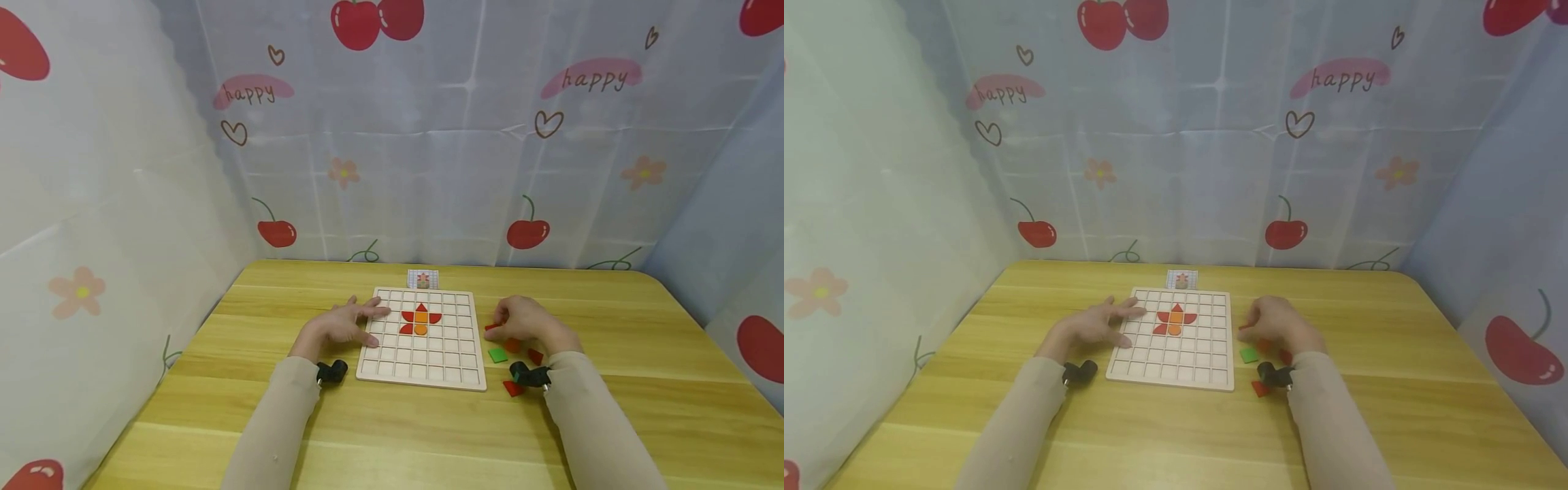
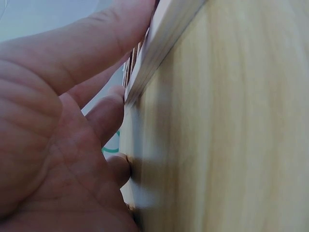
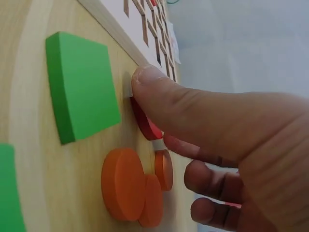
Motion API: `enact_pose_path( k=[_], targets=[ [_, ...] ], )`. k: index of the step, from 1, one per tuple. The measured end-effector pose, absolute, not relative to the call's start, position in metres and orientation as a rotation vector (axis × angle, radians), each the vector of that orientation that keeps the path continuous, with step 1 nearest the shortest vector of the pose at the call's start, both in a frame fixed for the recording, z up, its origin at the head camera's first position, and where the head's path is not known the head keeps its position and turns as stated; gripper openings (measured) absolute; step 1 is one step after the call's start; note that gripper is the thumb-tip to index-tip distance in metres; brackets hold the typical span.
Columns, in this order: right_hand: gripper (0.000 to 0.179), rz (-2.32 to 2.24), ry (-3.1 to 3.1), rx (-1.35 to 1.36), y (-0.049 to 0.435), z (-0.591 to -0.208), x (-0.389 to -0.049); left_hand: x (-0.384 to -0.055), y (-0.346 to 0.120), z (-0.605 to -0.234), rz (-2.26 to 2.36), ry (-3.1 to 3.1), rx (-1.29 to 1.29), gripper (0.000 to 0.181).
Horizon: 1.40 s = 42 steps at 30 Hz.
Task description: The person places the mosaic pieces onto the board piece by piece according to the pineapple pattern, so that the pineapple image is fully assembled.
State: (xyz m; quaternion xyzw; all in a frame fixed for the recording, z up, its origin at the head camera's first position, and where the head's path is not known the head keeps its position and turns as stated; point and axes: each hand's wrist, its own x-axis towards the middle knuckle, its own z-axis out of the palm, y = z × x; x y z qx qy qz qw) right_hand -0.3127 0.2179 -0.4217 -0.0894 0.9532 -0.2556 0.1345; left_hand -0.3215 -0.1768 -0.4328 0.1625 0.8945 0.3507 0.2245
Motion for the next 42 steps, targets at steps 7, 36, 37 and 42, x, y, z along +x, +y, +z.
enact_pose_path(
  k=[7,36,37,42],
  targets=[
    [0.026,-0.753,2.735,-0.266,0.217,-0.419,-0.311,-0.321,-0.177,-0.432,0.969,2.468,0.442,0.073],
    [0.023,-0.615,2.841,-0.508,0.201,-0.420,-0.311,-0.319,-0.178,-0.432,0.977,2.470,0.436,0.073],
    [0.023,-0.624,2.841,-0.513,0.201,-0.419,-0.311,-0.319,-0.178,-0.432,0.978,2.466,0.436,0.073],
    [0.019,-0.674,2.876,-0.552,0.196,-0.408,-0.308,-0.321,-0.178,-0.433,0.979,2.462,0.441,0.073]
  ],
)
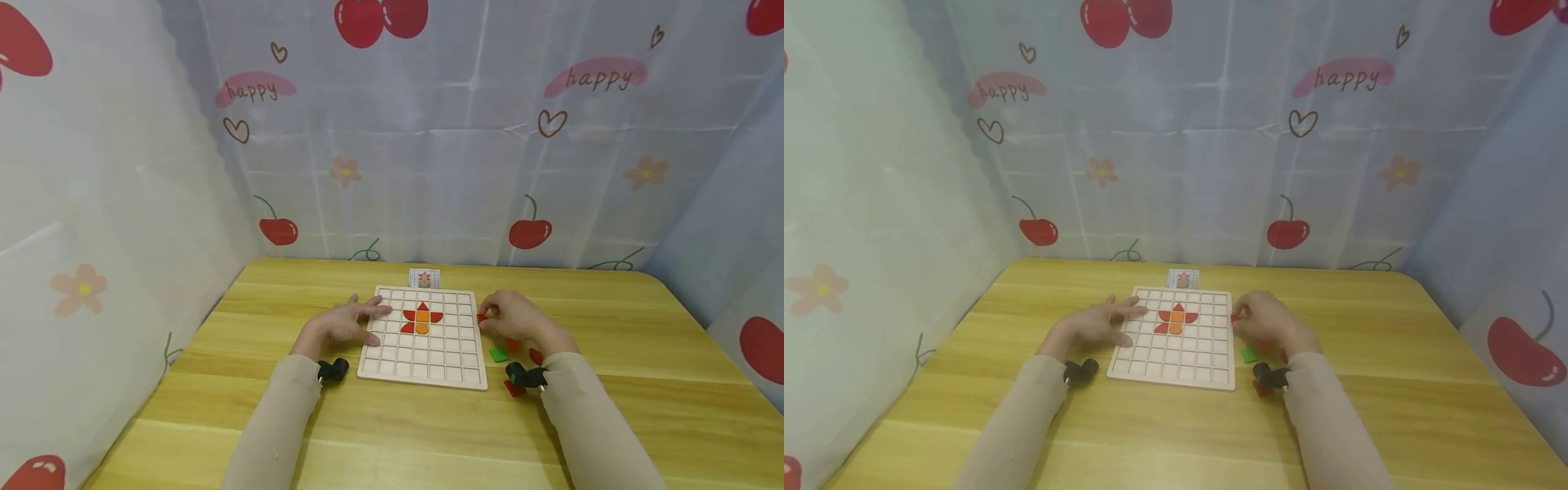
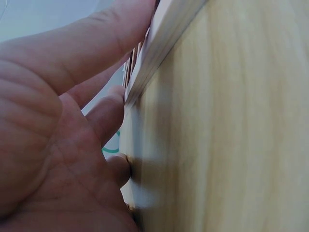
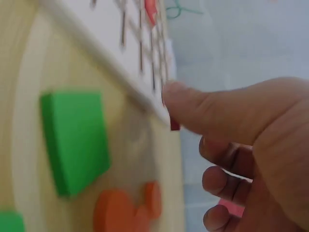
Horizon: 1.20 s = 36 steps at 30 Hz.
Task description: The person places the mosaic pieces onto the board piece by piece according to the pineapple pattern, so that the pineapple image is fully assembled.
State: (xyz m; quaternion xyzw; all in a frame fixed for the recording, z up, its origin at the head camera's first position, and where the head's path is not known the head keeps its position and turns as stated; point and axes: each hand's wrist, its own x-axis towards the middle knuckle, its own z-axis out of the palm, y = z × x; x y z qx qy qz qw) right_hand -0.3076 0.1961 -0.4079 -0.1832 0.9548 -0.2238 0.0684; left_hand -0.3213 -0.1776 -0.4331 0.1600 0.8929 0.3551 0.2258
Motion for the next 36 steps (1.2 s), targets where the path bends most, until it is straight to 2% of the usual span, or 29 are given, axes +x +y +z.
enact_pose_path(
  k=[8,19,30,36],
  targets=[
    [0.013,-0.753,2.852,-0.586,0.166,-0.409,-0.309,-0.323,-0.177,-0.434,0.953,2.476,0.440,0.074],
    [0.025,-0.867,2.853,-0.433,0.121,-0.420,-0.299,-0.321,-0.176,-0.432,0.936,2.479,0.452,0.074],
    [0.019,-0.793,2.949,-0.463,0.110,-0.428,-0.295,-0.321,-0.176,-0.430,0.903,2.498,0.462,0.073],
    [0.009,-0.826,2.954,-0.471,0.110,-0.428,-0.293,-0.321,-0.176,-0.431,0.906,2.496,0.466,0.072]
  ],
)
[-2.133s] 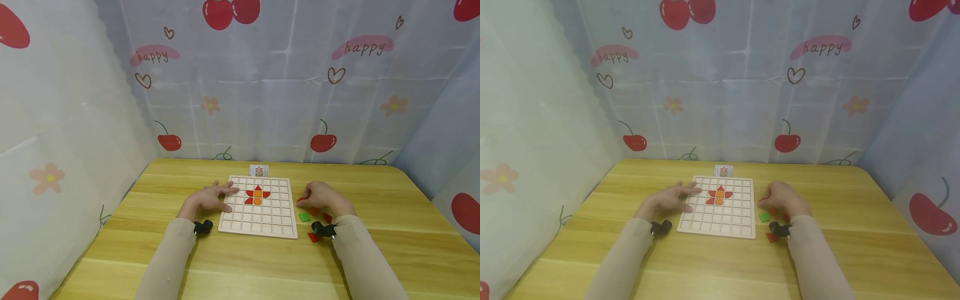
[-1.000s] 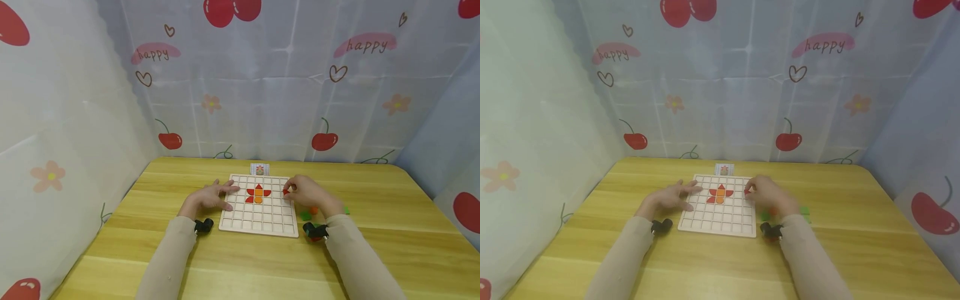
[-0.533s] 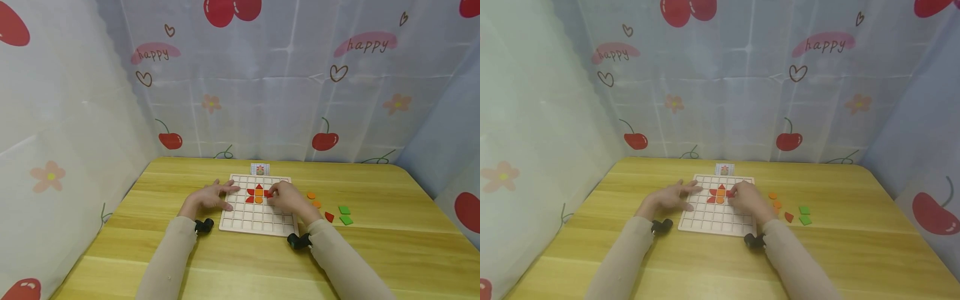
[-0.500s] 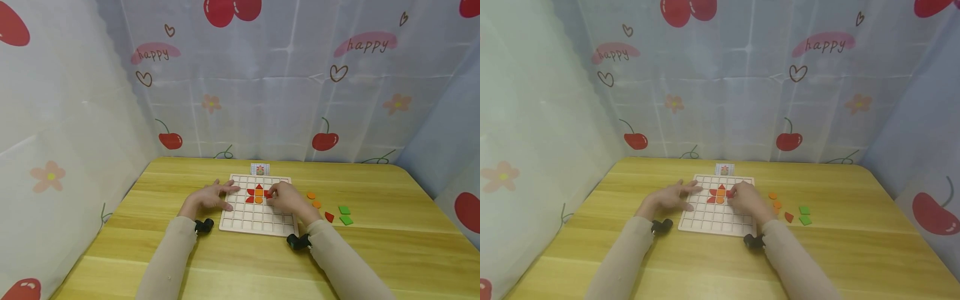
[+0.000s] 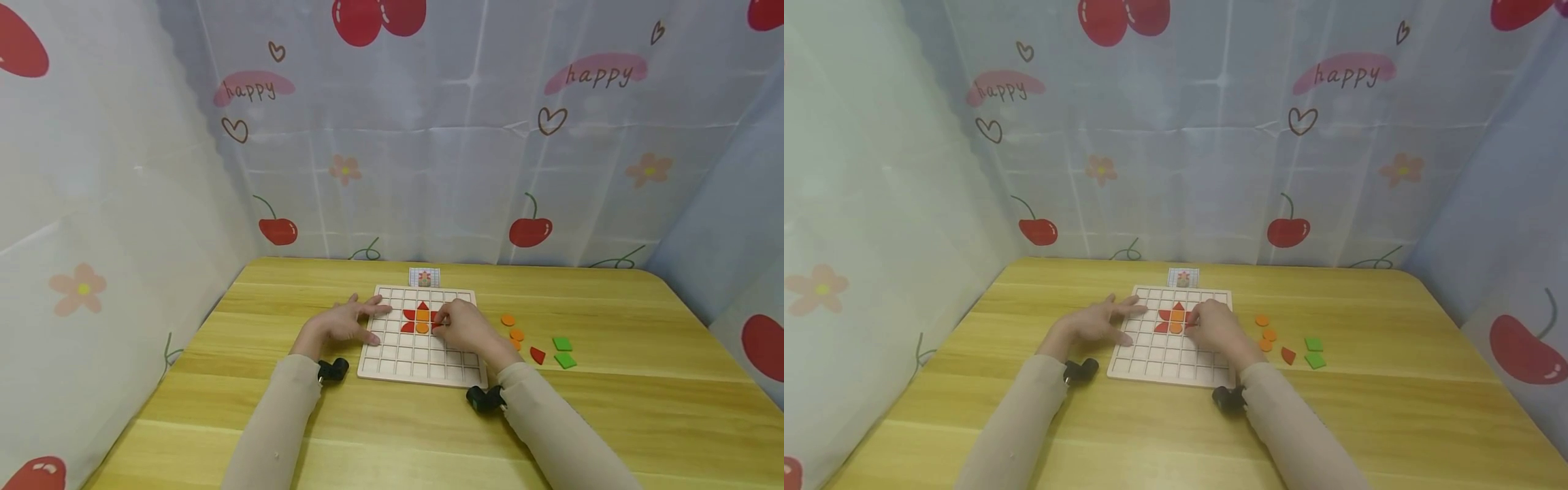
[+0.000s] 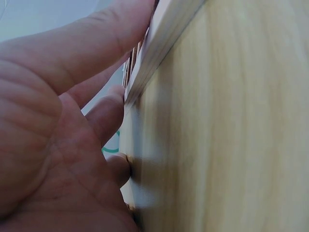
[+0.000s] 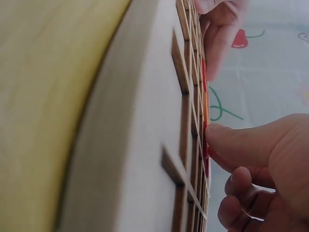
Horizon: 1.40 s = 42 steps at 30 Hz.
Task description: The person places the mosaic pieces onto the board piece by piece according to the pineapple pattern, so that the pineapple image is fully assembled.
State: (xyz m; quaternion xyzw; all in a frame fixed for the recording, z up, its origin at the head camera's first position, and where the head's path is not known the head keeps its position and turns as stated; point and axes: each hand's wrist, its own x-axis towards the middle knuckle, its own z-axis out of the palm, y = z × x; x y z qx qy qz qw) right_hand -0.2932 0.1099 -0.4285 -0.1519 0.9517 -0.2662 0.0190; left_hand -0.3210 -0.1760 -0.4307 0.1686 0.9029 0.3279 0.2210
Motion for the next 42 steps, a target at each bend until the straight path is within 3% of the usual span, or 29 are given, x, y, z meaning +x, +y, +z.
enact_pose_path(
  k=[33,42],
  targets=[
    [0.008,-0.859,2.963,-0.521,0.110,-0.430,-0.294,-0.321,-0.176,-0.432,0.930,2.491,0.438,0.072],
    [0.015,-0.908,2.874,-0.598,0.162,-0.396,-0.302,-0.320,-0.175,-0.431,0.947,2.480,0.442,0.072]
  ],
)
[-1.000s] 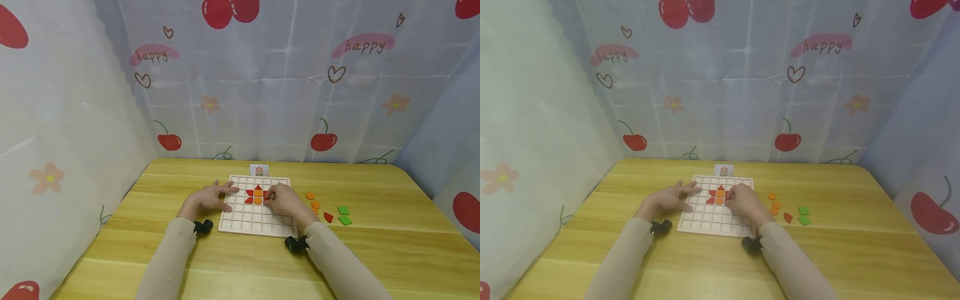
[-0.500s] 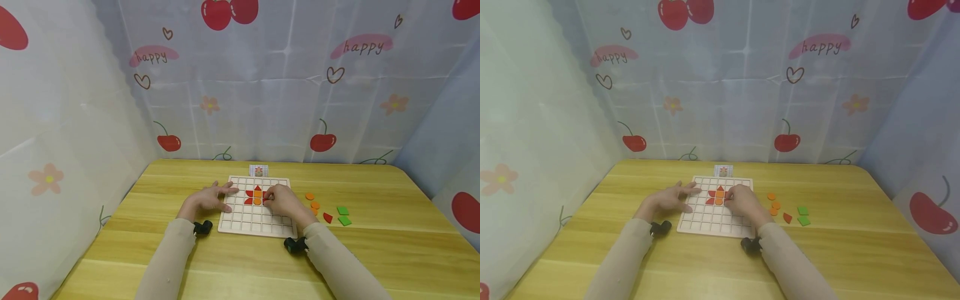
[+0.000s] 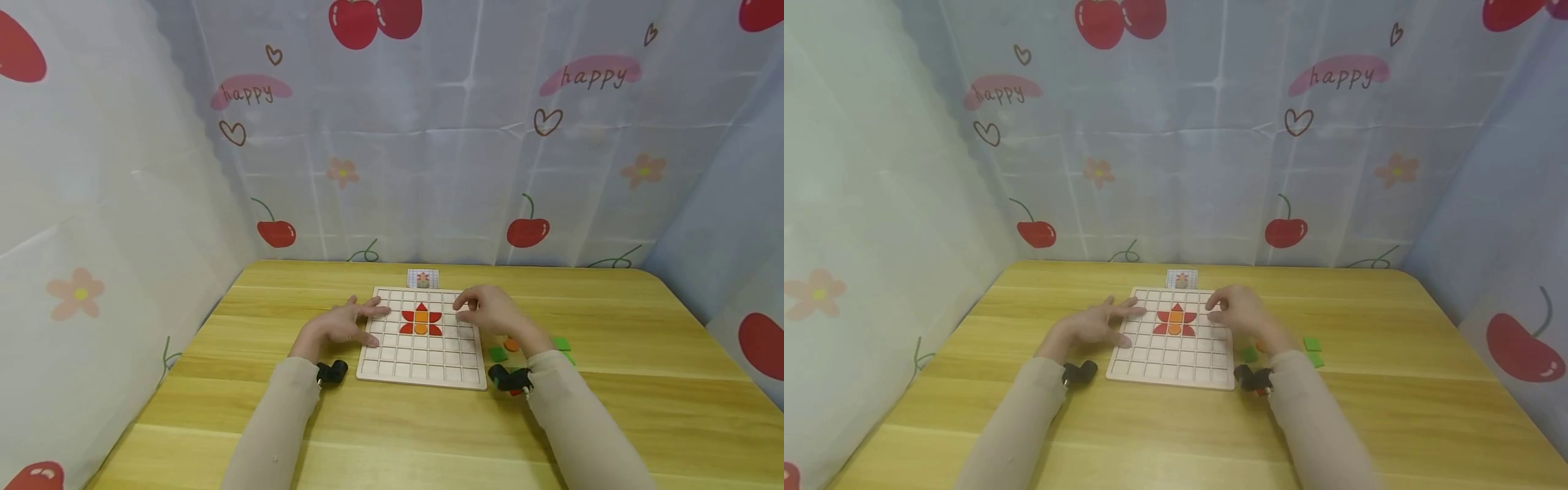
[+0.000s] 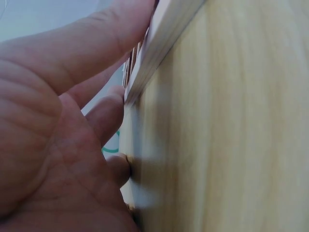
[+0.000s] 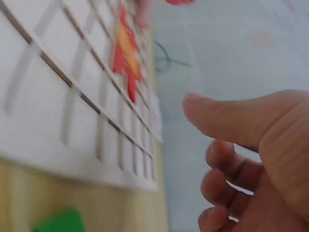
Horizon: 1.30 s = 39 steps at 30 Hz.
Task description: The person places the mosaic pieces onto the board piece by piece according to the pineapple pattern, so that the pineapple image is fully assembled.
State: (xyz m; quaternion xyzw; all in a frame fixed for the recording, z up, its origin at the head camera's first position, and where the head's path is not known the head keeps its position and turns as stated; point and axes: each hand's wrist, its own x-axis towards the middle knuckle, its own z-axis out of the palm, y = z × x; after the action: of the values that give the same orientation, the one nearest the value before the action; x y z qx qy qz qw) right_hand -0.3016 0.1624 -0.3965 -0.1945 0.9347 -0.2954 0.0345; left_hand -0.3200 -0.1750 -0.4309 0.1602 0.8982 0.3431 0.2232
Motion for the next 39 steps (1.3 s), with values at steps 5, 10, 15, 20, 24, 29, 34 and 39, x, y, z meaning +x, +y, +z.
enact_pose_path(
  k=[5,10,15,20,24,29,34,39],
  targets=[
    [0.018,-0.890,2.838,-0.659,0.209,-0.388,-0.304,-0.322,-0.175,-0.434,0.931,2.492,0.450,0.072],
    [0.021,-0.869,2.767,-0.612,0.246,-0.391,-0.304,-0.324,-0.176,-0.436,0.937,2.487,0.444,0.073],
    [0.026,-0.921,2.672,-0.492,0.268,-0.400,-0.304,-0.322,-0.176,-0.435,0.935,2.492,0.445,0.073],
    [0.035,-0.979,2.568,-0.429,0.279,-0.412,-0.307,-0.320,-0.175,-0.433,0.928,2.499,0.442,0.073],
    [0.038,-1.026,2.476,-0.438,0.283,-0.418,-0.308,-0.320,-0.175,-0.433,0.932,2.495,0.445,0.073],
    [0.035,-1.023,2.474,-0.410,0.283,-0.423,-0.309,-0.320,-0.175,-0.433,0.928,2.502,0.457,0.074],
    [0.030,-1.000,2.494,-0.365,0.281,-0.425,-0.310,-0.320,-0.175,-0.434,0.931,2.500,0.460,0.073],
    [0.027,-1.001,2.486,-0.392,0.281,-0.425,-0.311,-0.319,-0.174,-0.434,0.940,2.498,0.454,0.073]
  ],
)
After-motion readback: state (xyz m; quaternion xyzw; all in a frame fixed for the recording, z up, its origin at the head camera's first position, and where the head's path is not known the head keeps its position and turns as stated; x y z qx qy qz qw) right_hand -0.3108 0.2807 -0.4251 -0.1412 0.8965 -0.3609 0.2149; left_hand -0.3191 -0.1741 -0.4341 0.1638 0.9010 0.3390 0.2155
